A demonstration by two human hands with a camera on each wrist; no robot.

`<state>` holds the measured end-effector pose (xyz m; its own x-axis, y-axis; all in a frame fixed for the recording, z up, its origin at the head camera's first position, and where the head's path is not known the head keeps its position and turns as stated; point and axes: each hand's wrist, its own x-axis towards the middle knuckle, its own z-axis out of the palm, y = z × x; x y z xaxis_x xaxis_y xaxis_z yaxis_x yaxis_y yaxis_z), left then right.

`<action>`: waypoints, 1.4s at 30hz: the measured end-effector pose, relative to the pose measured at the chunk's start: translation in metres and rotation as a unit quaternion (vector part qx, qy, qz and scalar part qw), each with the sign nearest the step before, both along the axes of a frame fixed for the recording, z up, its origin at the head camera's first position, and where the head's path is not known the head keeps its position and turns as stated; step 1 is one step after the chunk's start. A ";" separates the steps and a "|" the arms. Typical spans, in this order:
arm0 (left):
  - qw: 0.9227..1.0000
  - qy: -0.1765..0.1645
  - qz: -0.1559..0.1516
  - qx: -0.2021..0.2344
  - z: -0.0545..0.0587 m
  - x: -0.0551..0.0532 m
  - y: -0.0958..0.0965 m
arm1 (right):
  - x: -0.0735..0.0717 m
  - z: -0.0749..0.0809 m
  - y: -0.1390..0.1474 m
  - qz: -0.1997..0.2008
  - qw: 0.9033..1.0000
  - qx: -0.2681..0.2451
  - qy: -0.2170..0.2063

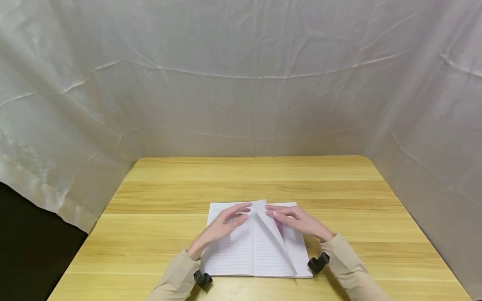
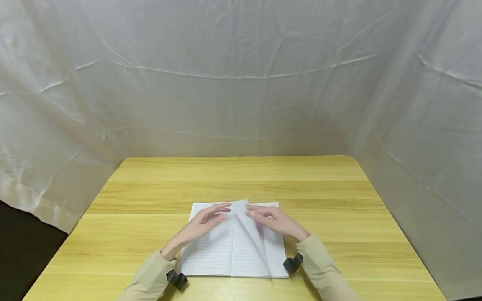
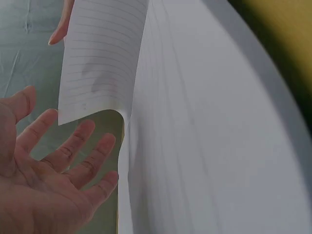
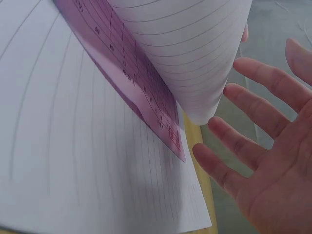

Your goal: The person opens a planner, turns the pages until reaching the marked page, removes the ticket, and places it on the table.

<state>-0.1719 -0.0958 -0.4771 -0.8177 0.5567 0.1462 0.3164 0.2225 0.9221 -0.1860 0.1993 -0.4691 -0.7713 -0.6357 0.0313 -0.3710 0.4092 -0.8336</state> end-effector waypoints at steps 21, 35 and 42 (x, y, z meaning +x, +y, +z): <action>0.999 -0.008 0.029 -0.039 -0.007 0.000 -0.005 | 0.000 -0.010 0.001 -0.052 0.998 -0.038 -0.009; 0.986 -0.032 0.120 -0.114 -0.010 -0.001 -0.018 | -0.009 -0.021 0.011 -0.137 0.990 -0.002 -0.014; 0.975 -0.051 0.149 -0.156 -0.008 0.000 -0.019 | -0.012 -0.022 0.011 -0.140 0.989 0.009 -0.044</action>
<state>-0.1717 -0.1152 -0.4855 -0.9515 0.2967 -0.0819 0.1056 0.5646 0.8186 -0.1980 0.2106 -0.4908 -0.9166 -0.3961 -0.0541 -0.1663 0.5009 -0.8494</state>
